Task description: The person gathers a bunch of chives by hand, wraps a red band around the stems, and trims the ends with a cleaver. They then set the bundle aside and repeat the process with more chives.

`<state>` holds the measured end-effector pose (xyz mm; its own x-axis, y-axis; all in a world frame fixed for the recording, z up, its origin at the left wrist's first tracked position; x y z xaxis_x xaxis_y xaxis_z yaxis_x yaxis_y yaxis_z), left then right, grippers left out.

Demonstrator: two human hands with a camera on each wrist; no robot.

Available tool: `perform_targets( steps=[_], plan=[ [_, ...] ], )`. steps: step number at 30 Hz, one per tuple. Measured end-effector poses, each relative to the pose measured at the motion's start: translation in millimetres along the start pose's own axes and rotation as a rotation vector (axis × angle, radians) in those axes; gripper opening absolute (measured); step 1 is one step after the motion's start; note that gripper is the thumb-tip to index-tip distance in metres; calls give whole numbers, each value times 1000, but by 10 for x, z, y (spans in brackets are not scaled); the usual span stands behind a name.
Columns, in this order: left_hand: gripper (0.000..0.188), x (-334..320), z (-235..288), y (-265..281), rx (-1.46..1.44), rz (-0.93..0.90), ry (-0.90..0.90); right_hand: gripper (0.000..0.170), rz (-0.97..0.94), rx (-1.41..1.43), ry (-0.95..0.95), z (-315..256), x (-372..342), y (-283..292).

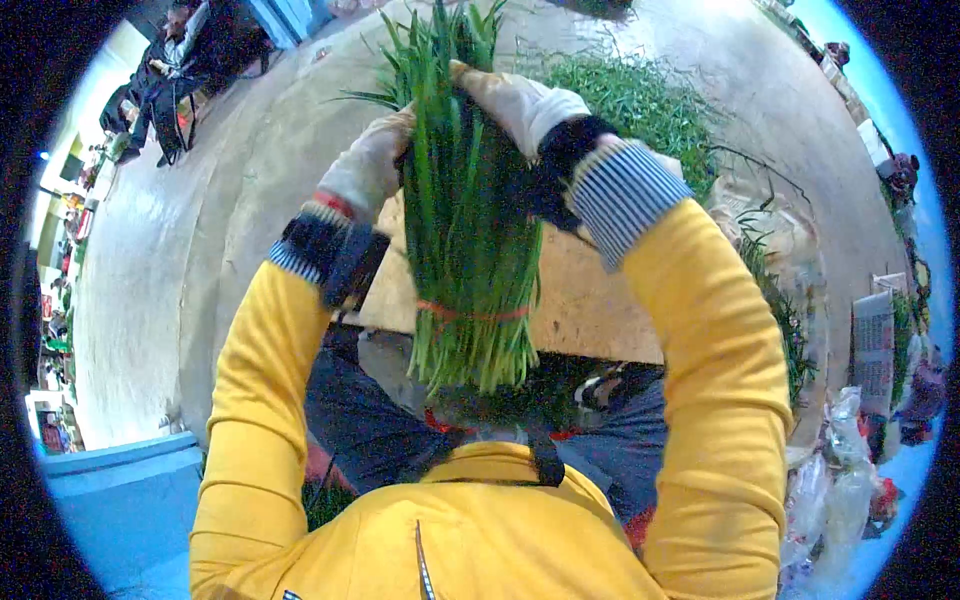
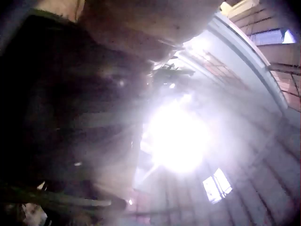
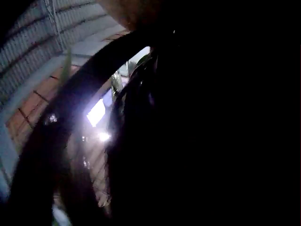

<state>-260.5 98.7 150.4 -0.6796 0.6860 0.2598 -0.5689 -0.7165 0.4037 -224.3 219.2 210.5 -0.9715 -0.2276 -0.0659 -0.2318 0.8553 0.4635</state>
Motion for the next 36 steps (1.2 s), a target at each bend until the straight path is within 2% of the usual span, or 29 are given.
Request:
perform_targets(
  steps=[1, 3, 4, 5, 6, 7, 8, 9, 10, 11, 12, 13, 14, 15, 16, 17, 18, 20, 22, 24, 25, 27, 28, 30, 31, 32, 34, 35, 36],
  plan=[
    [78, -116, -355, 171, -79, 223, 251, 73, -13, 4, -17, 303, 183, 26],
    [80, -580, -887, 372, -225, 669, 739, 90, 154, -636, -180, 1065, 457, 487],
    [77, -584, -704, 241, -499, 590, 432, 102, 257, -436, -337, 1538, 443, 668],
    [78, -777, -855, 343, -422, 455, 465, 54, 258, -451, -432, 1715, 186, 765],
    [70, -1056, -713, 514, -366, 489, 355, 54, 227, -822, -310, 1917, -12, 890],
    [62, -1256, -546, 656, -311, 517, 240, 46, 278, -986, -236, 1746, -370, 1008],
    [85, -1536, -800, 1202, 432, 866, 708, 33, 317, -658, -152, 1842, -548, 1089],
    [66, -1598, -541, 1317, 513, 899, 390, 40, 540, -288, 113, 1684, -992, 1065],
    [66, -1595, -472, 1191, 512, 880, 393, 23, 660, -173, -56, 2033, -1398, 1042],
    [52, -1399, -188, 950, 437, 772, 163, 18, 647, -115, -302, 2179, -1691, 855],
    [40, -1233, 141, 676, 360, 658, -61, 19, 527, 14, 3, 2176, -1800, 557],
    [33, -979, 179, 197, 283, 418, 67, 20, 412, 79, -20, 2145, -1971, 230],
    [34, -556, 708, -468, 227, 202, -302, 22, 392, 211, -88, 2138, -2098, -83],
    [45, -494, 642, -1101, 573, -133, -470, 25, 441, 161, -7, 1930, -2165, -235],
    [47, -396, 782, -1562, 516, -239, -370, 27, 562, -132, 135, 1820, -2215, -323],
    [54, -405, 646, -1968, 1023, -218, -446, 28, 538, -51, 125, 1554, -2172, -342],
    [58, -389, 451, -2190, 998, -317, -452, 28, 512, 28, 114, 1276, -2131, -339],
    [60, -299, 271, -2159, 913, -408, -360, 26, 443, -170, 82, 1188, -1974, -425],
    [61, -358, 276, -2023, 916, -377, -368, 31, 430, -186, -57, 1483, -1855, -579],
    [64, -374, 139, -1935, 802, -398, -136, 31, 428, 270, -279, 2042, -1808, -855],
    [67, -381, 140, -1903, 770, -406, -95, 31, 421, 272, -280, 1969, -1818, -838],
    [67, -410, 103, -1864, 749, -378, -115, 26, 290, 437, -539, 1983, -1877, -967],
    [68, -405, 126, -1871, 725, -353, -151, 26, 293, 437, -543, 2019, -1887, -964],
    [68, -396, 158, -1878, 739, -309, -226, 26, 523, 658, -343, 2109, -1873, -732],
    [68, -408, 226, -1862, 755, -263, -289, 33, 582, 595, -348, 2085, -1849, -640],
    [68, -420, 217, -1855, 751, -258, -281, 33, 573, 591, -352, 2037, -1846, -680],
    [66, -418, 138, -1883, 750, -310, -216, 42, 316, 474, -525, 1946, -1819, -998],
    [66, -417, 121, -1900, 750, -307, -219, 48, 291, 317, -553, 1977, -1802, -992],
    [65, -422, 122, -1905, 770, -285, -245, 48, 288, 312, -548, 1978, -1794, -971]
  ],
)
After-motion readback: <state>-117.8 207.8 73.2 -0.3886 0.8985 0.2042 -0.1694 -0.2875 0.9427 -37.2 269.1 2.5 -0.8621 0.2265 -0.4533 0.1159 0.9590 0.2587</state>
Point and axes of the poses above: each hand's wrist, its own x-axis towards the middle knuckle, its own y-axis out of the back of the hand, z = x × y, the point moved 10 cm from there along x, towards the middle knuckle, and after that the axes turned 5 degrees about -x, right-handed, at the moved point
